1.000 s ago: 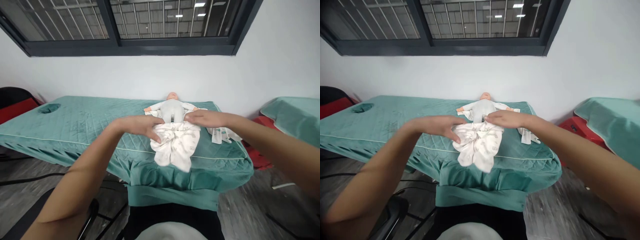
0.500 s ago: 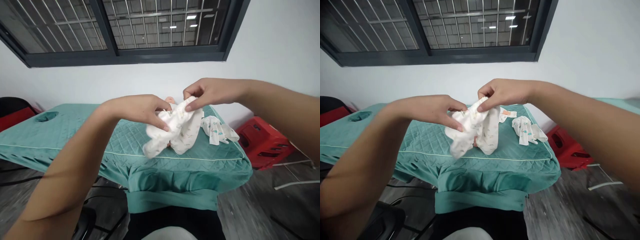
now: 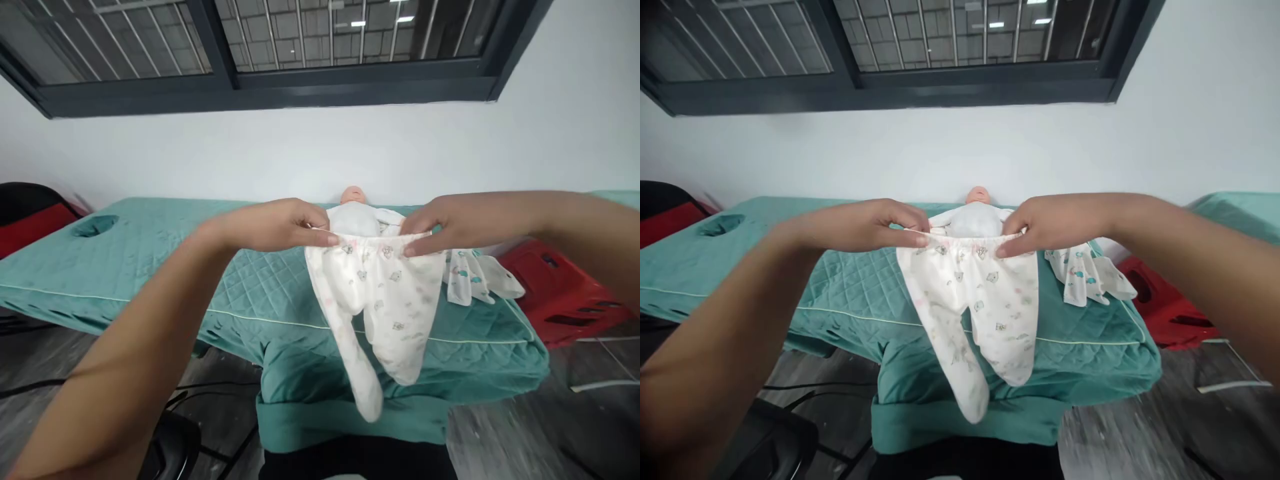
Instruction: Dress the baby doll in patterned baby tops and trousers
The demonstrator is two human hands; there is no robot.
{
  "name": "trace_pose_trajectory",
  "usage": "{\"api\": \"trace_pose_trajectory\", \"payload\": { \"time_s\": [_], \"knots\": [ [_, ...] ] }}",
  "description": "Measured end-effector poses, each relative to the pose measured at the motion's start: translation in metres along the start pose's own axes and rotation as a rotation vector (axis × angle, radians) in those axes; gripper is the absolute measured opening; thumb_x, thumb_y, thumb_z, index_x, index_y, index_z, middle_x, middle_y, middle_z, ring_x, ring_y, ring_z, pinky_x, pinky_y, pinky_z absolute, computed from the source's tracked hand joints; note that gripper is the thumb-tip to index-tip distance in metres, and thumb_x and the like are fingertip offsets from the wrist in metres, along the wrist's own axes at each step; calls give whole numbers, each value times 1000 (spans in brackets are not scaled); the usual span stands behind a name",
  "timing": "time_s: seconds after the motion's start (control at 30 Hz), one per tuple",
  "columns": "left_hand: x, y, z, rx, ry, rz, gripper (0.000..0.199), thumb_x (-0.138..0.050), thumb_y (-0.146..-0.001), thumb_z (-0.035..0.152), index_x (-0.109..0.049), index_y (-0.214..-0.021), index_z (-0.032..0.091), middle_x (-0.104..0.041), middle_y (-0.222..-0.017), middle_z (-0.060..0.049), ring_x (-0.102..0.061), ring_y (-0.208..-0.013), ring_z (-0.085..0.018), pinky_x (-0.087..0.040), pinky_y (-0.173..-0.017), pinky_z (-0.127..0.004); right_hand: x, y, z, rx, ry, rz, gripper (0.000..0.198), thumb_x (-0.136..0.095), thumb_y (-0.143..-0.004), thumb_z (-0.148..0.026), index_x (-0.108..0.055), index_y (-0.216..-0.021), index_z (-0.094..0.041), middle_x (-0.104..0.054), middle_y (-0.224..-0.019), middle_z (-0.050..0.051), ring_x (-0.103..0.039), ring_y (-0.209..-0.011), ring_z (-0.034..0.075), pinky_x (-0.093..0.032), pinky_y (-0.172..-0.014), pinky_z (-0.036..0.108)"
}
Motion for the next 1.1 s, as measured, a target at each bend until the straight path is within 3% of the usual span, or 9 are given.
{"api": "trace_pose_trajectory", "payload": {
  "time_s": [0.13,0.27,0.33,0.47,0.57,0.77,0.93,1.0,1.1],
  "knots": [
    [0,4,-21,99,-134,410,43,-57,-89,54,-56,-62,19,-47,-59,2,-48,-60,-11,-38,-59,-25,-21,-22,-6,-23,8,-1,49,-55,-91,-66,-69,-85,-19,-65,-87,3,-65,-97,20,-55,-83,34],
    [-4,3,-21,69,-95,1007,36,-55,-93,50,-57,-75,19,-56,-71,1,-54,-73,-12,-44,-66,-25,-37,-43,-17,-44,30,84,40,-52,-97,-53,-69,-83,-19,-64,-83,1,-67,-93,19,-55,-87,35],
    [-6,1,-14,2,-31,1141,31,-54,-95,50,-58,-86,20,-61,-83,0,-59,-83,-13,-47,-71,-25,-48,-51,-18,42,81,179,32,-52,-98,-47,-70,-98,-20,-66,-97,1,-66,-103,20,-54,-94,40],
    [-16,-4,-2,-175,55,1077,40,-56,-93,54,-51,-127,33,-59,-128,-1,-60,-121,-19,-53,-90,-29,-86,-57,-8,209,85,193,50,-49,-99,-47,-41,-146,-33,-51,-143,2,-49,-135,25,-49,-105,46],
    [-38,-13,-22,-212,35,1046,65,-61,-89,53,-33,-145,36,-43,-151,-3,-46,-140,-24,-48,-107,-36,-112,-49,7,208,69,153,63,-53,-97,-44,-27,-154,-34,-44,-152,4,-44,-140,25,-48,-109,47],
    [-126,-36,-136,66,243,758,37,-52,-87,14,-62,-122,21,-69,-123,-6,-64,-116,-21,-50,-106,-36,-129,-22,74,36,145,-126,37,-40,-98,-35,-69,-120,-29,-73,-108,7,-69,-104,27,-55,-95,43],
    [-157,-22,-168,198,260,253,68,-66,-73,10,-56,-139,22,-50,-150,-12,-46,-141,-28,-43,-115,-42,-119,-30,176,-151,159,235,30,-46,-95,-34,-67,-114,-24,-69,-119,11,-64,-110,28,-50,-99,43],
    [-146,-17,-157,132,388,223,70,-71,-76,17,-52,-143,27,-42,-158,-7,-36,-148,-26,-38,-120,-40,-113,-48,219,-173,165,358,41,-56,-91,-42,-59,-127,-21,-60,-134,17,-56,-123,30,-48,-101,42],
    [-130,-29,-141,177,661,386,51,-64,-88,34,-56,-138,27,-50,-152,-5,-46,-141,-25,-39,-118,-42,-102,-85,268,-240,213,443,77,-69,-82,-55,-44,-142,-14,-46,-148,24,-45,-136,34,-36,-114,45]
  ]
}}
Point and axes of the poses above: each hand's wrist, its own y-axis away from the middle knuckle, its own x-axis out of the back of the hand, z = x × y, the point moved 1 cm from there along -y, towards the middle knuckle
